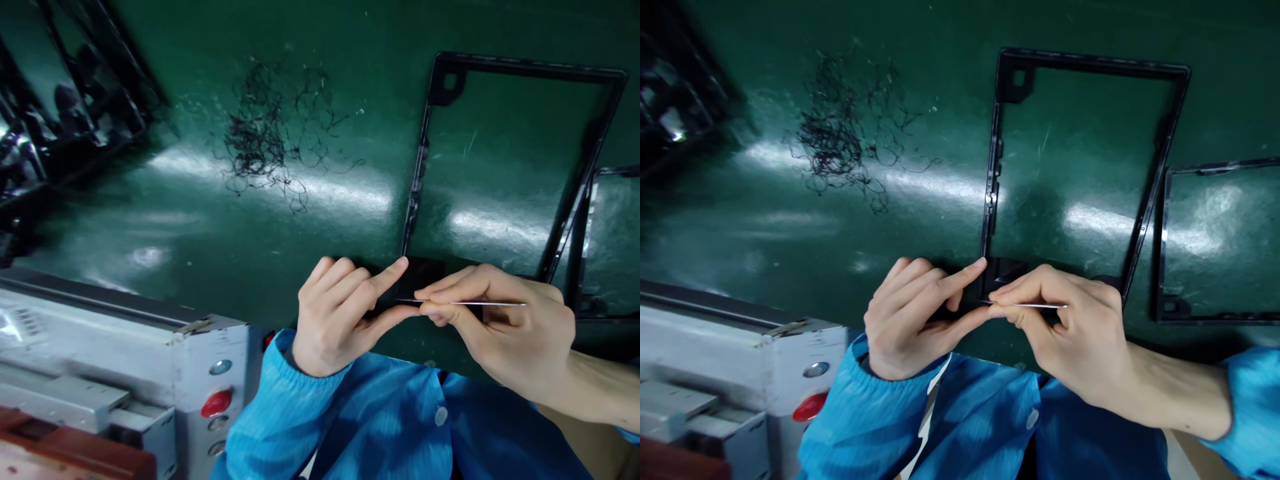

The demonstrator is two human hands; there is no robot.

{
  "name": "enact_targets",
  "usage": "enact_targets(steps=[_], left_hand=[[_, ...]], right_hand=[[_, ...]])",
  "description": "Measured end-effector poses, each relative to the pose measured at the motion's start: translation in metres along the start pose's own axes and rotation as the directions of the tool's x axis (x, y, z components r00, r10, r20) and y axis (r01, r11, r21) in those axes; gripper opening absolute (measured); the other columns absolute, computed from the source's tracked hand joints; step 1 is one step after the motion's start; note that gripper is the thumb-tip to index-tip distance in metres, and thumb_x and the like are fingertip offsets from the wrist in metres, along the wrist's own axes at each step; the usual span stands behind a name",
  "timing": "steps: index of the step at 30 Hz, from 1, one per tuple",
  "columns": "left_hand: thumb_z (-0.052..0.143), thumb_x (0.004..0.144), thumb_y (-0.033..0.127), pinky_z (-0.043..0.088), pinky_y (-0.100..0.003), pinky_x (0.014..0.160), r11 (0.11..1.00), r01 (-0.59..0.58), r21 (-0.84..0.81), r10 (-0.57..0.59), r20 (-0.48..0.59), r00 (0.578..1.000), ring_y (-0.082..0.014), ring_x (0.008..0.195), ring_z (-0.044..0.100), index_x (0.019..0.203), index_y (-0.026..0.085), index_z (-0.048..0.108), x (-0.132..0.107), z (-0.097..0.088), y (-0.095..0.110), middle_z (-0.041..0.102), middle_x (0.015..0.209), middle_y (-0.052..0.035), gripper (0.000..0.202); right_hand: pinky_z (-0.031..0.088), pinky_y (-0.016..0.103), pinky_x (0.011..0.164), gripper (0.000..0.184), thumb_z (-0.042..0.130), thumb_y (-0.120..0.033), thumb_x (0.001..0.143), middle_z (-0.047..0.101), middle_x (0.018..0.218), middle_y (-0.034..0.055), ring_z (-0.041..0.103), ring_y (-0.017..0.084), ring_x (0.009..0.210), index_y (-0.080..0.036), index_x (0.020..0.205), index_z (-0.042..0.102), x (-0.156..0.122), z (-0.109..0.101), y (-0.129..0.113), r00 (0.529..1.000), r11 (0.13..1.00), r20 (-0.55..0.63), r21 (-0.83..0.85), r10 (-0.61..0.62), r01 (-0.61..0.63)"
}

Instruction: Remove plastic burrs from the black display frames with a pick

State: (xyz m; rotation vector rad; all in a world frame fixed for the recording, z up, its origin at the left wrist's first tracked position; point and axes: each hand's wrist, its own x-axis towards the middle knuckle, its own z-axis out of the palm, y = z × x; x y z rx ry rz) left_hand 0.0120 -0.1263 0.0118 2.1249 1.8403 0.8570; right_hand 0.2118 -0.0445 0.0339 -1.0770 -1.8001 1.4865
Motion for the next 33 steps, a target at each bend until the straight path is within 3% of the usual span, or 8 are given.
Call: enact_targets(steps=[4,11,18,25,33], left_hand=[[0.081,0.097,0.037,0.034,-0.034,0.062,1.0,-0.007,0.005,0.007,-0.004,1.0,-0.0163,0.062,0.046,0.132,0.012,0.071,0.0004,0.0002,0.0001,0.051,0.063,0.0059,0.044],[0.08,0.097,0.03,0.034,-0.034,0.063,1.0,-0.009,0.001,0.009,-0.005,1.0,-0.0157,0.062,0.045,0.132,0.013,0.07,0.0007,0.0002,0.0001,0.051,0.064,0.0067,0.04],[0.081,0.096,0.029,0.033,-0.035,0.063,1.0,-0.021,0.005,0.021,-0.01,1.0,-0.0158,0.062,0.045,0.132,0.011,0.069,0.0007,0.0005,-0.0002,0.05,0.064,0.0067,0.041],[0.082,0.096,0.026,0.033,-0.034,0.063,1.0,-0.025,-0.006,0.025,-0.017,1.0,-0.0152,0.062,0.044,0.13,0.009,0.07,0.0008,0.0013,-0.0007,0.05,0.064,0.0067,0.041],[0.083,0.095,0.028,0.032,-0.034,0.063,1.0,-0.03,-0.001,0.03,-0.022,0.999,-0.0151,0.062,0.042,0.129,0.007,0.071,0.001,0.0014,-0.0005,0.048,0.063,0.0071,0.041]], right_hand=[[0.075,0.031,0.073,0.023,0.079,-0.007,0.094,0.084,0.092,-0.0031,0.082,0.019,0.081,-0.029,0.091,0.078,0.0004,0.0006,0.0011,1.0,1.0,-0.012,-0.007,-0.004,0.004],[0.07,0.021,0.072,0.024,0.08,-0.003,0.092,0.083,0.087,-0.0045,0.082,0.015,0.082,-0.026,0.085,0.077,0.0024,0.0001,-0.0011,1.0,0.998,0.007,-0.06,-0.031,0.031],[0.071,0.025,0.074,0.026,0.08,-0.003,0.092,0.083,0.09,-0.0047,0.082,0.017,0.083,-0.028,0.088,0.078,0.0023,0.0001,-0.0003,0.999,0.999,0.001,-0.032,-0.032,0.032],[0.068,0.017,0.073,0.024,0.08,-0.001,0.091,0.083,0.087,-0.0052,0.082,0.013,0.083,-0.024,0.085,0.076,0.0024,0.0002,-0.0009,0.999,0.998,0.004,-0.061,-0.036,0.036],[0.069,0.018,0.073,0.022,0.082,-0.002,0.091,0.083,0.088,-0.0044,0.082,0.013,0.083,-0.023,0.085,0.077,0.0027,0.0009,0.0008,0.997,0.995,-0.003,-0.07,-0.072,0.072]])
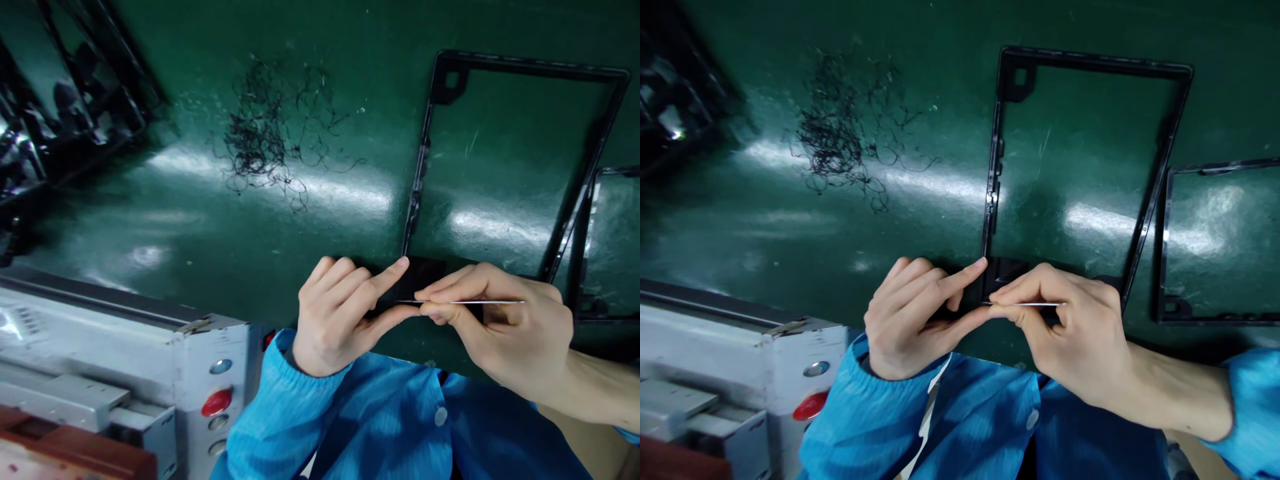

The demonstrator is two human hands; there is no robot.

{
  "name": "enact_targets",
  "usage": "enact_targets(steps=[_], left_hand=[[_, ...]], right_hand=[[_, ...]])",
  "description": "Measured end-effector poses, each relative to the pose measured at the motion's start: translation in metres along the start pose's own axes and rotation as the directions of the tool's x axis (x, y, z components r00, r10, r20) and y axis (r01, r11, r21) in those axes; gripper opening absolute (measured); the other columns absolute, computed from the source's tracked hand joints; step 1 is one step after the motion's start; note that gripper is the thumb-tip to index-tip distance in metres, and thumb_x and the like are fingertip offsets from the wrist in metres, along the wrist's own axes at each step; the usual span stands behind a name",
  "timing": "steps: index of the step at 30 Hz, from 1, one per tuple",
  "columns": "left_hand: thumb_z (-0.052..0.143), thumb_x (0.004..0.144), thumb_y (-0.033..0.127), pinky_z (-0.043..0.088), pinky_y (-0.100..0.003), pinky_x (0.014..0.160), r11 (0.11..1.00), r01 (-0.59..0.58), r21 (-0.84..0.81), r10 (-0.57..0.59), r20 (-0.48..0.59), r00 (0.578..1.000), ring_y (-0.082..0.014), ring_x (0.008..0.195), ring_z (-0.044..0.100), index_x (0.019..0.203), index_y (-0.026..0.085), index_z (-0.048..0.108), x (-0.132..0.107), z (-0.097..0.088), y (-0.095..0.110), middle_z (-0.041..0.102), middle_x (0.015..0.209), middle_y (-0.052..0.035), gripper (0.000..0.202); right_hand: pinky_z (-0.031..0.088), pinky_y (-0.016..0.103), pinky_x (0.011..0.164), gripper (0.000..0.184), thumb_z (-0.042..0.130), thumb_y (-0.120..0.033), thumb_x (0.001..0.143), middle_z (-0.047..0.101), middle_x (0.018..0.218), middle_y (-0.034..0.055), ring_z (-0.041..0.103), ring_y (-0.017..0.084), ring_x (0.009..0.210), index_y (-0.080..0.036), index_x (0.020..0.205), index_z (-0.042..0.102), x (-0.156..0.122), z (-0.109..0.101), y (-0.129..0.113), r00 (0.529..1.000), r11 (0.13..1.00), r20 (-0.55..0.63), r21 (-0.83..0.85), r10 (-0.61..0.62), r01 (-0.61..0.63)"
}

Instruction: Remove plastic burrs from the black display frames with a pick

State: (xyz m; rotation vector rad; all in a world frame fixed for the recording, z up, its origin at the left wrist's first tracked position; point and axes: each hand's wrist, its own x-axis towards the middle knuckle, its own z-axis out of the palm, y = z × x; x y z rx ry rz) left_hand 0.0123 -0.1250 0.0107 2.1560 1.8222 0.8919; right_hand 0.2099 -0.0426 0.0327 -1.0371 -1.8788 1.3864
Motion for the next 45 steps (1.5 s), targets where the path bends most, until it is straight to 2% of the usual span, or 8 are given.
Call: enact_targets(steps=[6,15,20,25,31,36,41,45], left_hand=[[0.08,0.096,0.043,0.034,-0.035,0.062,1.0,-0.002,0.01,0.002,0.004,1.0,-0.016,0.062,0.044,0.13,0.007,0.071,-0.0005,0.0007,-0.0009,0.048,0.064,0.0067,0.05],[0.083,0.094,0.032,0.033,-0.035,0.062,1.0,0.002,-0.006,-0.002,0.006,1.0,-0.0158,0.062,0.043,0.13,0.007,0.071,-0.0007,0.0002,-0.0005,0.048,0.064,0.0068,0.045],[0.082,0.094,0.038,0.033,-0.035,0.062,1.0,0.0,-0.005,0.0,0.004,1.0,-0.0157,0.062,0.043,0.128,0.006,0.072,-0.0004,0.0004,-0.0004,0.046,0.063,0.0069,0.048],[0.084,0.093,0.027,0.032,-0.035,0.062,1.0,-0.009,-0.006,0.009,-0.001,1.0,-0.0158,0.063,0.042,0.127,0.005,0.072,0.0002,0.0002,-0.0004,0.047,0.064,0.0067,0.042],[0.084,0.094,0.031,0.033,-0.036,0.062,1.0,0.0,0.0,0.0,0.006,1.0,-0.0162,0.062,0.043,0.13,0.007,0.071,-0.001,0.0001,-0.0009,0.047,0.064,0.0071,0.045],[0.083,0.094,0.026,0.033,-0.035,0.062,1.0,-0.005,-0.006,0.005,-0.001,1.0,-0.0161,0.062,0.043,0.128,0.007,0.071,-0.0004,0.0005,-0.0008,0.049,0.064,0.0064,0.041],[0.081,0.096,0.027,0.033,-0.034,0.062,1.0,0.007,0.002,-0.007,0.003,1.0,-0.0162,0.062,0.044,0.13,0.01,0.07,0.0,-0.0007,0.0001,0.05,0.064,0.0064,0.039],[0.081,0.096,0.028,0.033,-0.034,0.063,1.0,0.014,0.013,-0.014,0.021,1.0,-0.0158,0.062,0.045,0.131,0.012,0.07,-0.0002,-0.0014,0.0004,0.05,0.063,0.0068,0.04]], right_hand=[[0.07,0.02,0.075,0.017,0.081,-0.005,0.094,0.083,0.092,-0.0026,0.081,0.013,0.083,-0.022,0.091,0.078,-0.0013,0.0001,0.0014,0.999,0.998,-0.04,0.058,0.014,-0.011],[0.068,0.015,0.073,0.016,0.084,-0.004,0.092,0.083,0.089,-0.0014,0.081,0.011,0.085,-0.019,0.088,0.077,-0.0014,0.0016,0.0023,1.0,0.998,-0.015,0.067,0.003,-0.002],[0.068,0.015,0.076,0.015,0.083,-0.006,0.093,0.083,0.091,-0.0023,0.081,0.011,0.086,-0.02,0.089,0.077,-0.0016,0.0008,0.0014,1.0,0.998,-0.017,0.067,0.013,-0.012],[0.068,0.016,0.076,0.015,0.083,-0.006,0.094,0.083,0.09,-0.0025,0.081,0.011,0.084,-0.02,0.088,0.077,-0.002,0.0002,0.0002,1.0,0.998,0.001,0.059,0.026,-0.026],[0.069,0.017,0.075,0.016,0.083,-0.007,0.094,0.083,0.092,-0.0033,0.081,0.011,0.085,-0.021,0.09,0.077,-0.002,0.0013,0.0014,1.0,0.997,-0.009,0.069,0.026,-0.025],[0.067,0.016,0.074,0.017,0.083,-0.006,0.093,0.083,0.089,-0.0033,0.082,0.011,0.085,-0.021,0.089,0.077,-0.0007,0.0002,0.0,1.0,0.999,0.008,0.041,0.026,-0.026],[0.069,0.019,0.07,0.021,0.083,-0.003,0.091,0.083,0.088,-0.0029,0.082,0.014,0.083,-0.023,0.088,0.077,0.0005,0.0,-0.0003,1.0,1.0,0.005,0.023,0.001,-0.001],[0.072,0.026,0.069,0.023,0.082,-0.003,0.091,0.084,0.09,-0.0014,0.083,0.018,0.082,-0.026,0.092,0.077,0.0002,0.0008,0.0005,0.999,0.998,-0.027,0.054,-0.031,0.032]])
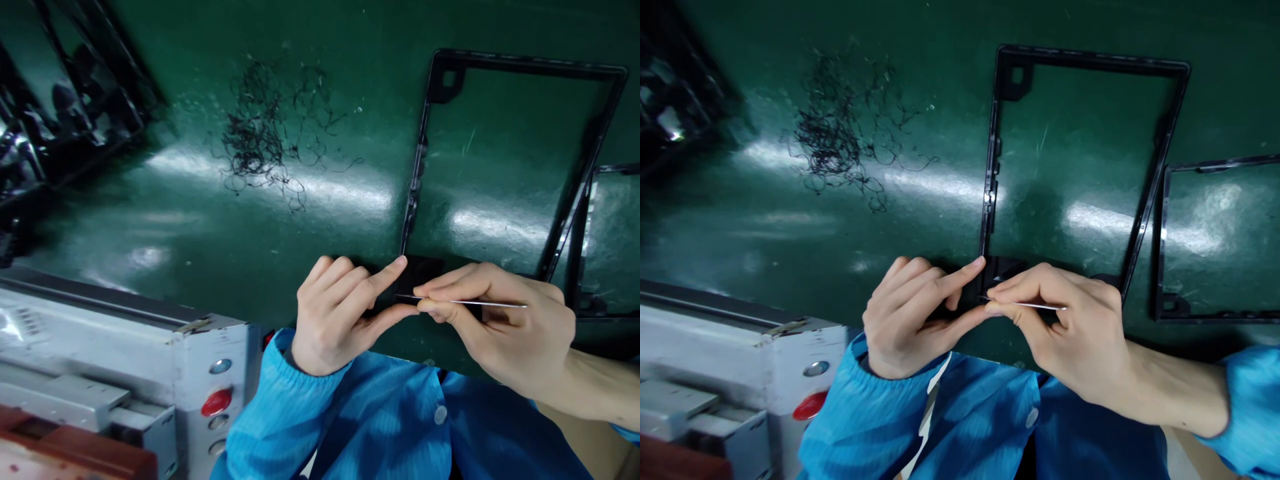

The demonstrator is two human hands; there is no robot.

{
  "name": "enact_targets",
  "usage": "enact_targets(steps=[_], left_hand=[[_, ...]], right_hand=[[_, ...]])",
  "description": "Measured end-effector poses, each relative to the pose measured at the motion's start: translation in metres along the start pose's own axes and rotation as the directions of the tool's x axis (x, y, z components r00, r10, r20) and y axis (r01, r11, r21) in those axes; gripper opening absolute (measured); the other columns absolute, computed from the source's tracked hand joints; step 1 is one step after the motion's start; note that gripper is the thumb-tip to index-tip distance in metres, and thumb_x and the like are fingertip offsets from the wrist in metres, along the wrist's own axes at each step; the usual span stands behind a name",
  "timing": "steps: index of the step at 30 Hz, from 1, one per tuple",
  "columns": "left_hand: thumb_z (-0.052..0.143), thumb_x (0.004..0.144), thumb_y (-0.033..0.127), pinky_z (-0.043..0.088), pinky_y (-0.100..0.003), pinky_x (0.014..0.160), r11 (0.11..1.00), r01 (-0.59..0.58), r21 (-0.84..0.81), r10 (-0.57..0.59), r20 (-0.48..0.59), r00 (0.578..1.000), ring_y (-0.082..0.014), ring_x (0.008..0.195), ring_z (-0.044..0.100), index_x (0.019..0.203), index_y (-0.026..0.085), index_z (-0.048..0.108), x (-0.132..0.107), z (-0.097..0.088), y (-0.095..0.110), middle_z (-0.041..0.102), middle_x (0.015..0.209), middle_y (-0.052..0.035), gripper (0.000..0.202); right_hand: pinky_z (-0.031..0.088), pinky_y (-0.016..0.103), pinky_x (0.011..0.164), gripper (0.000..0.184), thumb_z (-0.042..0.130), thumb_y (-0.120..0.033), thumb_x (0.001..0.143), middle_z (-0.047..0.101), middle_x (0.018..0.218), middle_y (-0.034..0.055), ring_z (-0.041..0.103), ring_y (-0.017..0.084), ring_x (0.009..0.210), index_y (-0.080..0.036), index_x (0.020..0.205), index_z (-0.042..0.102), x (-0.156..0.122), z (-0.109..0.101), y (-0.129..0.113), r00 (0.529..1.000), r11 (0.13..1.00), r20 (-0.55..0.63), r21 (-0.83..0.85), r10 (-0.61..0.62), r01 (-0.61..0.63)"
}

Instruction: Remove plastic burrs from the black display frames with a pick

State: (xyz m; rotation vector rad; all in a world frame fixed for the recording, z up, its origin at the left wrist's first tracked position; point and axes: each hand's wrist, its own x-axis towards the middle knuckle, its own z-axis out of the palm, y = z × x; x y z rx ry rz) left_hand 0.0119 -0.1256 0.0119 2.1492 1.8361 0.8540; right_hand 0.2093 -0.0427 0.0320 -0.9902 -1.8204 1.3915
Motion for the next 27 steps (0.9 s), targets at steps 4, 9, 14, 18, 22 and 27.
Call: enact_targets(steps=[4,9,14,18,22,27], left_hand=[[0.082,0.095,0.027,0.034,-0.035,0.062,1.0,-0.007,-0.005,0.007,-0.001,1.0,-0.0162,0.061,0.045,0.13,0.009,0.07,0.0005,-0.0002,0.0001,0.049,0.064,0.0068,0.041],[0.081,0.096,0.024,0.033,-0.035,0.063,1.0,-0.006,-0.016,0.006,0.007,1.0,-0.0161,0.062,0.043,0.128,0.007,0.071,0.0017,-0.0013,0.0009,0.05,0.064,0.0058,0.038],[0.08,0.098,0.027,0.033,-0.034,0.063,1.0,-0.002,-0.011,0.002,0.003,1.0,-0.0158,0.062,0.043,0.13,0.01,0.07,0.0011,-0.001,0.0007,0.051,0.064,0.0062,0.038],[0.079,0.099,0.031,0.033,-0.034,0.062,1.0,0.003,-0.003,-0.003,-0.001,1.0,-0.016,0.061,0.044,0.132,0.013,0.07,0.0004,-0.0005,0.0004,0.051,0.063,0.0066,0.039],[0.078,0.099,0.028,0.033,-0.034,0.062,1.0,0.005,-0.005,-0.005,0.007,1.0,-0.0162,0.062,0.045,0.131,0.012,0.07,0.0003,-0.0012,0.0004,0.052,0.063,0.0057,0.037],[0.077,0.1,0.028,0.032,-0.034,0.062,1.0,0.009,-0.01,-0.009,0.013,1.0,-0.0159,0.061,0.044,0.133,0.014,0.07,0.0001,-0.0016,0.0003,0.051,0.063,0.0058,0.036]], right_hand=[[0.074,0.03,0.068,0.022,0.081,-0.004,0.092,0.084,0.089,-0.0005,0.082,0.019,0.08,-0.026,0.092,0.077,-0.0005,-0.0007,-0.0013,1.0,1.0,-0.017,0.004,0.011,-0.011],[0.071,0.026,0.069,0.023,0.08,-0.002,0.092,0.083,0.09,-0.0007,0.083,0.017,0.082,-0.024,0.092,0.077,-0.001,-0.0026,-0.0016,0.999,1.0,0.031,-0.015,-0.011,0.012],[0.072,0.026,0.073,0.02,0.081,-0.004,0.093,0.084,0.093,0.0003,0.083,0.018,0.087,-0.023,0.096,0.078,-0.0023,-0.0018,0.0013,0.999,1.0,0.034,0.006,-0.027,0.027],[0.072,0.026,0.073,0.021,0.082,-0.003,0.092,0.084,0.092,0.0014,0.083,0.018,0.085,-0.022,0.097,0.078,-0.0026,-0.001,0.0022,0.999,0.999,0.016,0.014,-0.036,0.036],[0.071,0.027,0.07,0.021,0.082,-0.002,0.091,0.084,0.092,0.0033,0.083,0.02,0.083,-0.021,0.097,0.078,-0.0018,-0.0017,0.0026,0.996,0.997,0.039,0.013,-0.075,0.074],[0.071,0.031,0.066,0.023,0.081,-0.003,0.092,0.084,0.094,0.003,0.084,0.022,0.085,-0.024,0.101,0.077,-0.0024,-0.0036,0.0023,0.994,0.995,0.05,0.0,-0.101,0.101]])
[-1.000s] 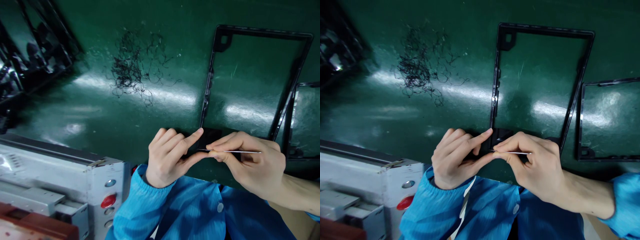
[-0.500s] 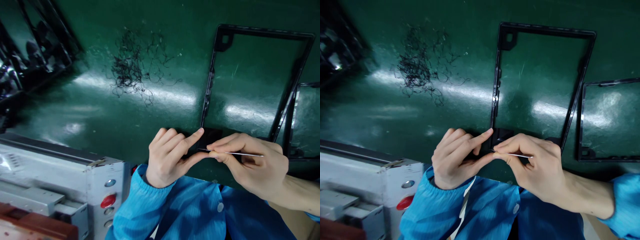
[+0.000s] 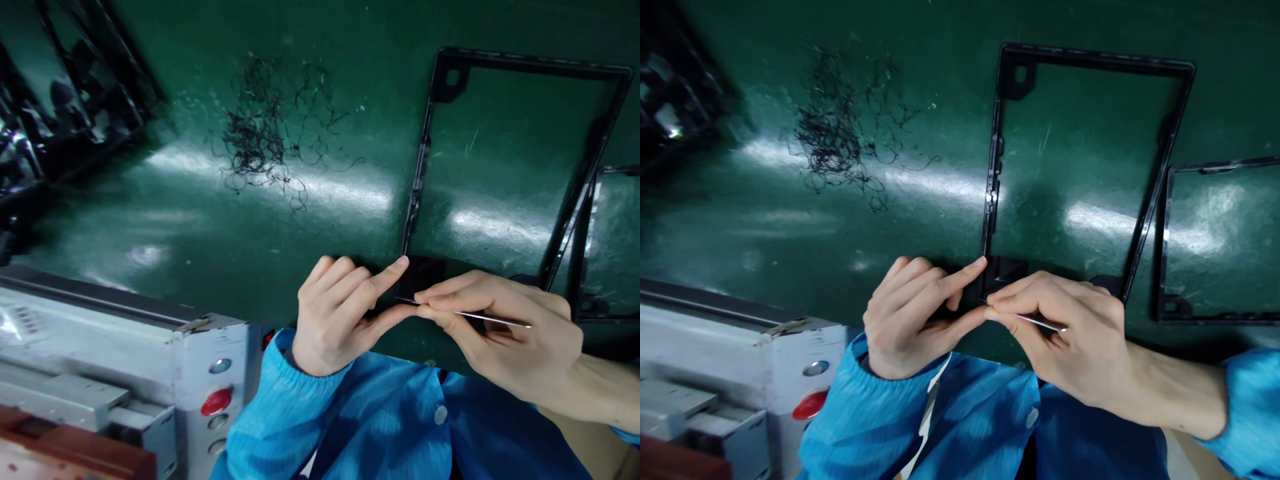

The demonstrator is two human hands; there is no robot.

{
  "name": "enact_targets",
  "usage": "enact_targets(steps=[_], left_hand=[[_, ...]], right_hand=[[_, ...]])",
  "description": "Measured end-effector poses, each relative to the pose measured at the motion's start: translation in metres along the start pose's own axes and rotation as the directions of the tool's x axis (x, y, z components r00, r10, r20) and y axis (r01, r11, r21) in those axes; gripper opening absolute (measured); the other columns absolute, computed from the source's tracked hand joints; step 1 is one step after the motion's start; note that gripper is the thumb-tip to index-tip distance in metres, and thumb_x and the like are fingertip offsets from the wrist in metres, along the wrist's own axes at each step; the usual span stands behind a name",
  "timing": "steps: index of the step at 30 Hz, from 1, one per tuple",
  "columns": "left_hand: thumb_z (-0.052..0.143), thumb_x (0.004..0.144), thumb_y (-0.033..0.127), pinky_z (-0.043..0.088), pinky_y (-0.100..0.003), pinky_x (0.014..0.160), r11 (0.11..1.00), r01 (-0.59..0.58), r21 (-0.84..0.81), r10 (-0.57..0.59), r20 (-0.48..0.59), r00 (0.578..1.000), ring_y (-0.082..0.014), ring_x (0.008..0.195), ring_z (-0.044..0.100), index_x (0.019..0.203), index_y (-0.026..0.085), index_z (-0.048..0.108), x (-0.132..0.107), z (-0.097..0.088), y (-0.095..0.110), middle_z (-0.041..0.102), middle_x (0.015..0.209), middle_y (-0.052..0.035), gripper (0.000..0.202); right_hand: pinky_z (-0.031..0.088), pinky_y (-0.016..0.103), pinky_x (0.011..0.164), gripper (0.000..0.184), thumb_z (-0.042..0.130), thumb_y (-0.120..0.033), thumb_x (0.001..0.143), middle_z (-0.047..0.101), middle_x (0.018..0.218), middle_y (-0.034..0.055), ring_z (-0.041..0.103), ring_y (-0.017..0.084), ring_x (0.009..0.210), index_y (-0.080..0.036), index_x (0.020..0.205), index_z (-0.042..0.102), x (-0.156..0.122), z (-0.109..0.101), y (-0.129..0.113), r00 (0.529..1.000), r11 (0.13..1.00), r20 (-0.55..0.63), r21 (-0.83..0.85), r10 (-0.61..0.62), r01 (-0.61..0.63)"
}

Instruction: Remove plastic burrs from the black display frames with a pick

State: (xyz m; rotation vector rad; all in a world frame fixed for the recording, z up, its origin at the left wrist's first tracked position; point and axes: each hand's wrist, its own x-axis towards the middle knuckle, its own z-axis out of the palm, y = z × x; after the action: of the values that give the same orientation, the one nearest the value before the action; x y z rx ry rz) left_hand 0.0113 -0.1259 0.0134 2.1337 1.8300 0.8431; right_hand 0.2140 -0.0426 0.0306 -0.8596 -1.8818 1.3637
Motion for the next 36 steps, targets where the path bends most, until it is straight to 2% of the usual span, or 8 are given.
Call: enact_targets(steps=[10,16,22,28,32,36], left_hand=[[0.074,0.102,0.029,0.033,-0.034,0.062,1.0,-0.001,-0.007,0.001,0.001,1.0,-0.0158,0.062,0.044,0.132,0.013,0.071,0.0,0.0001,-0.0001,0.05,0.064,0.0055,0.034],[0.074,0.102,0.03,0.033,-0.034,0.062,1.0,0.002,-0.003,-0.002,-0.003,1.0,-0.0167,0.061,0.045,0.135,0.016,0.071,-0.0007,0.0005,-0.0009,0.051,0.063,0.0051,0.036],[0.075,0.101,0.029,0.033,-0.034,0.063,1.0,0.001,0.0,-0.001,-0.005,1.0,-0.0158,0.062,0.044,0.133,0.014,0.07,-0.0007,0.0006,-0.0005,0.05,0.064,0.0055,0.035],[0.074,0.103,0.035,0.033,-0.034,0.063,1.0,-0.003,-0.007,0.003,-0.013,1.0,-0.0153,0.062,0.043,0.133,0.014,0.069,-0.0011,0.0015,-0.0007,0.049,0.064,0.0058,0.037],[0.076,0.101,0.029,0.033,-0.035,0.063,1.0,-0.005,-0.006,0.005,-0.015,1.0,-0.0157,0.062,0.043,0.132,0.012,0.07,-0.0009,0.0014,-0.0007,0.049,0.064,0.006,0.036],[0.076,0.1,0.027,0.033,-0.035,0.062,1.0,-0.015,-0.015,0.015,-0.019,1.0,-0.0161,0.062,0.043,0.131,0.01,0.07,-0.001,0.0021,-0.0014,0.048,0.064,0.0061,0.036]], right_hand=[[0.07,0.026,0.061,0.019,0.084,-0.008,0.093,0.085,0.097,0.003,0.084,0.021,0.084,-0.023,0.097,0.074,-0.0029,-0.0025,-0.0018,0.999,0.998,0.05,-0.058,-0.013,0.016],[0.073,0.029,0.064,0.026,0.081,-0.007,0.095,0.085,0.103,0.0031,0.085,0.023,0.088,-0.027,0.111,0.074,-0.0015,-0.0083,-0.0018,0.991,0.996,0.125,-0.063,-0.056,0.064],[0.073,0.028,0.063,0.026,0.082,-0.008,0.095,0.085,0.109,0.0043,0.085,0.022,0.09,-0.025,0.112,0.073,-0.0038,-0.0088,-0.0014,0.991,0.996,0.122,-0.065,-0.05,0.058],[0.072,0.023,0.067,0.022,0.083,-0.006,0.094,0.085,0.1,0.0045,0.084,0.019,0.091,-0.022,0.105,0.072,-0.0019,-0.0066,-0.0028,0.991,0.995,0.113,-0.063,-0.067,0.074],[0.073,0.026,0.066,0.025,0.081,-0.005,0.095,0.085,0.1,0.0051,0.084,0.021,0.091,-0.023,0.109,0.072,-0.0012,-0.0074,-0.0029,0.99,0.994,0.121,-0.062,-0.079,0.087],[0.072,0.023,0.068,0.025,0.081,-0.004,0.094,0.085,0.1,0.0053,0.084,0.019,0.093,-0.023,0.108,0.072,-0.0001,-0.0081,-0.0029,0.989,0.995,0.128,-0.055,-0.072,0.08]])
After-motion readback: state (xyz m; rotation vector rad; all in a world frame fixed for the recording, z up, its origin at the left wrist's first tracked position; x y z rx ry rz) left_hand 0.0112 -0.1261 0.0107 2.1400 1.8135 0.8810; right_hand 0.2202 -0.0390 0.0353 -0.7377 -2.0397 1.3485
